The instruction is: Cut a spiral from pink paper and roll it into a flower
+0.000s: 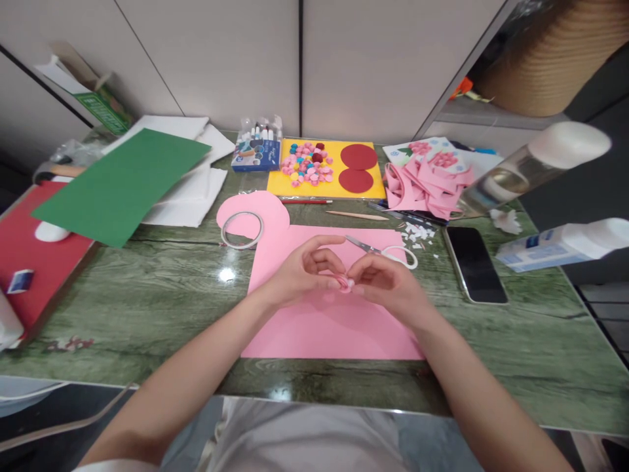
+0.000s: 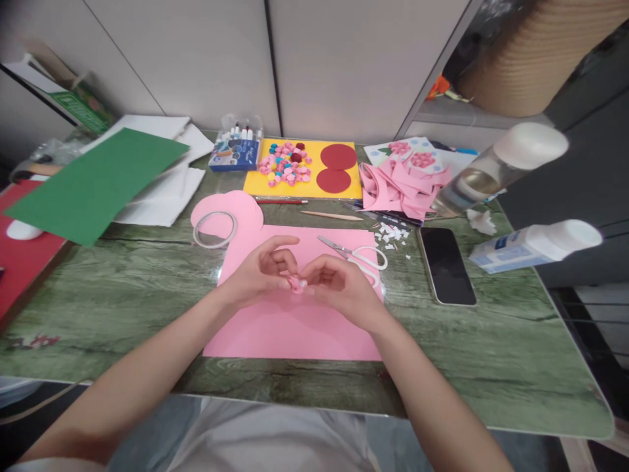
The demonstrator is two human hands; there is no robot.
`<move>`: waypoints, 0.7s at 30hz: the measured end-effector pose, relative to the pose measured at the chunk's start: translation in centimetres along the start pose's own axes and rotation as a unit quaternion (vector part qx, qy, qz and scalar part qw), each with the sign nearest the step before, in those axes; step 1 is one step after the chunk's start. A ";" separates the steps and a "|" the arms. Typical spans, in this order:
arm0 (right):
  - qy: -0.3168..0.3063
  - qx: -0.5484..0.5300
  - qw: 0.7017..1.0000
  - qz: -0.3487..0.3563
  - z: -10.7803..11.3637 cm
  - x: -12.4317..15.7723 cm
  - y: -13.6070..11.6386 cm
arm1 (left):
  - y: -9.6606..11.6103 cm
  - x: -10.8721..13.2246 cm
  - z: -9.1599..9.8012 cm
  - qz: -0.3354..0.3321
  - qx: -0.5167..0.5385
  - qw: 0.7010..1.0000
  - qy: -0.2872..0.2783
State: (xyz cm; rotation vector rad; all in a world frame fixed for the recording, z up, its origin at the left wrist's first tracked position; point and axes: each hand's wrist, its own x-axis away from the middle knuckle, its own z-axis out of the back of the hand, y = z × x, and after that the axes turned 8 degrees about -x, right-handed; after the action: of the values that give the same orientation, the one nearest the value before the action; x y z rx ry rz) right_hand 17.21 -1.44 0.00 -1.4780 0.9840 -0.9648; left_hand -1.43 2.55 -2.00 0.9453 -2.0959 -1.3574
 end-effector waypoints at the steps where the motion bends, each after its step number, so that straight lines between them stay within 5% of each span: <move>1: 0.004 0.007 1.000 -0.001 0.0 0.0 0.1 | 0.0 0.0 0.0 -0.001 -0.002 1.000 0.002; 21: 0.056 0.136 0.986 0.074 -0.2 -0.1 -0.2 | -0.8 0.1 -0.4 0.048 0.088 0.995 0.024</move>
State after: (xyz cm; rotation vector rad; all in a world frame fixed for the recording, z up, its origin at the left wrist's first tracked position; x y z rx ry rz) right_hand 16.96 -1.37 0.20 -1.1183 0.9846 -1.0364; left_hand -1.01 2.03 -2.59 0.9240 -2.2223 -1.1077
